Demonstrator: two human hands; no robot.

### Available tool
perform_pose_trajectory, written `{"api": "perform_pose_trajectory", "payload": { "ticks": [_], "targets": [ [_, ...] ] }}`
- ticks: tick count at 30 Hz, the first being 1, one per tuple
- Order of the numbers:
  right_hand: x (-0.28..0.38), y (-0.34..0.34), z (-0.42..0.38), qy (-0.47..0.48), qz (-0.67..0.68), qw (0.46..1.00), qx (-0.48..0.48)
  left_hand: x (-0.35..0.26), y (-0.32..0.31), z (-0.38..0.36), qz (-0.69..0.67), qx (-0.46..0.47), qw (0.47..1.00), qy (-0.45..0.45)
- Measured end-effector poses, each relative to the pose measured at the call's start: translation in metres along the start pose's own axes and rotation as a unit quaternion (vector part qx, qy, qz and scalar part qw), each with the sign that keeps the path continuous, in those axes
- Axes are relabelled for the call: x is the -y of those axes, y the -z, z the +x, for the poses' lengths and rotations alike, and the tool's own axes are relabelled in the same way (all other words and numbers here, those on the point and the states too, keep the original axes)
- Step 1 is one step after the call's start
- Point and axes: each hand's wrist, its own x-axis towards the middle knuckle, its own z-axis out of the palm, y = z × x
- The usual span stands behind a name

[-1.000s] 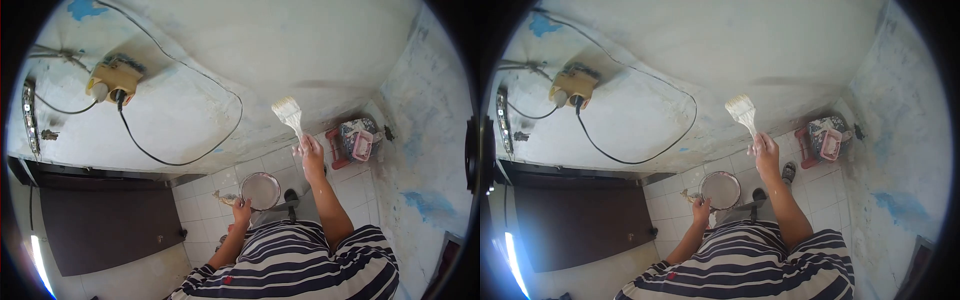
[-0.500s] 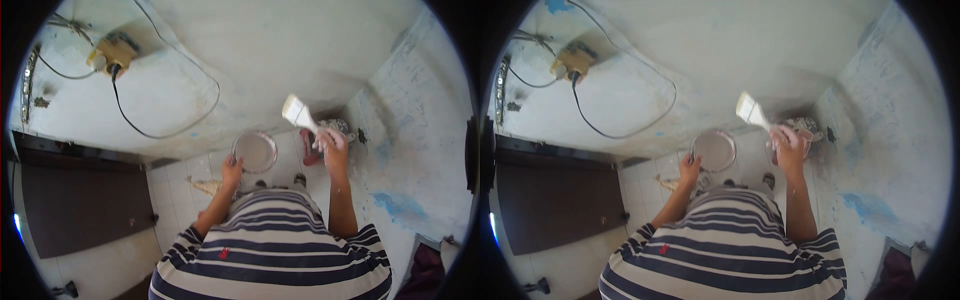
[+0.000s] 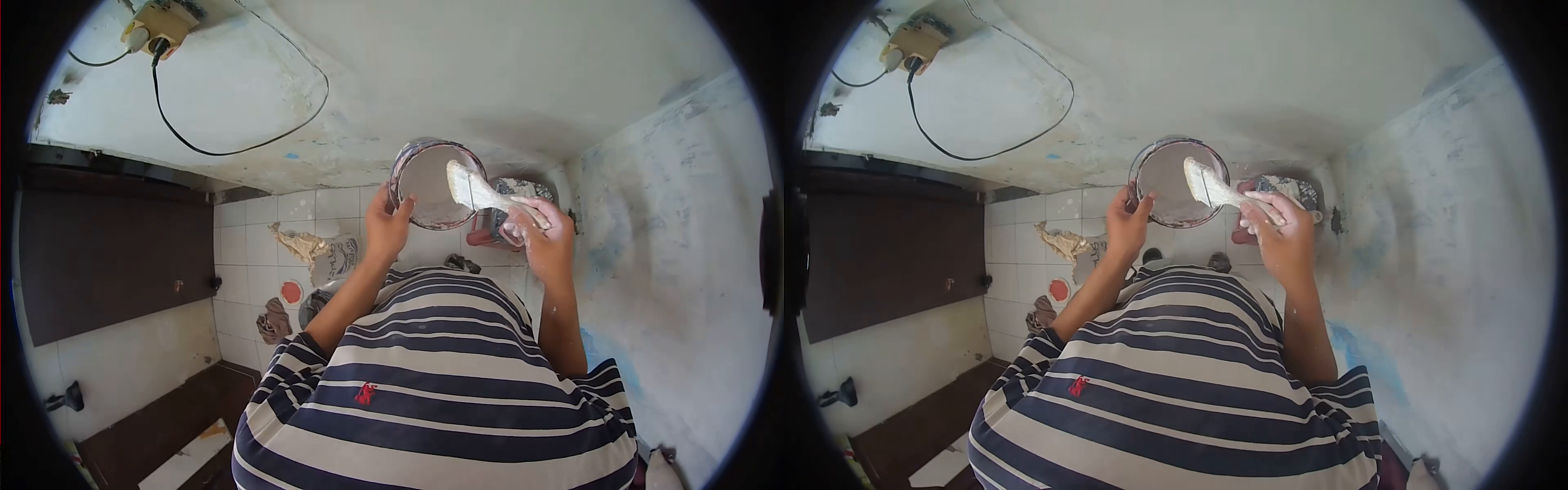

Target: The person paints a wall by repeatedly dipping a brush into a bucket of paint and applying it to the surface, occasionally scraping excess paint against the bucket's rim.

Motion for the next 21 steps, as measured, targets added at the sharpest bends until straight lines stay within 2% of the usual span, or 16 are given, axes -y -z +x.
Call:
{"api": "perform_pose_trajectory", "payload": {
  "ticks": [5, 7, 8, 9, 10, 11, 13, 17, 19, 21],
  "targets": [
    [0.002, 0.011, 0.001, 0.001, -0.021, 1.0, 0.003, -0.009, -0.03, -0.012, -0.08, 0.002, 0.996, -0.043],
    [0.009, 0.017, 0.001, 0.066, -0.095, 0.993, 0.02, -0.016, -0.041, -0.018, -0.094, 0.0, 0.994, -0.049],
    [0.004, 0.023, 0.004, 0.066, -0.096, 0.993, 0.022, -0.019, -0.046, -0.02, -0.108, 0.0, 0.993, -0.055],
    [-0.004, 0.028, 0.01, 0.208, -0.205, 0.956, 0.018, -0.021, -0.049, -0.022, -0.109, -0.002, 0.992, -0.056],
    [-0.008, 0.033, 0.014, 0.344, -0.306, 0.887, 0.013, -0.022, -0.053, -0.025, -0.105, 0.001, 0.992, -0.065],
    [-0.006, 0.035, 0.016, 0.346, -0.306, 0.887, 0.015, -0.023, -0.057, -0.027, -0.101, 0.004, 0.992, -0.074],
    [0.004, 0.038, 0.019, 0.402, -0.356, 0.84, 0.077, -0.028, -0.065, -0.032, -0.097, 0.007, 0.99, -0.098],
    [0.013, 0.036, 0.016, 0.416, -0.413, 0.805, 0.087, -0.032, -0.082, -0.037, -0.129, -0.02, 0.979, -0.157],
    [0.014, 0.034, 0.019, 0.416, -0.466, 0.775, 0.095, -0.035, -0.082, -0.039, -0.134, -0.017, 0.98, -0.149],
    [0.012, 0.032, 0.02, 0.419, -0.475, 0.768, 0.095, -0.039, -0.083, -0.041, -0.142, -0.013, 0.98, -0.142]
  ]
}}
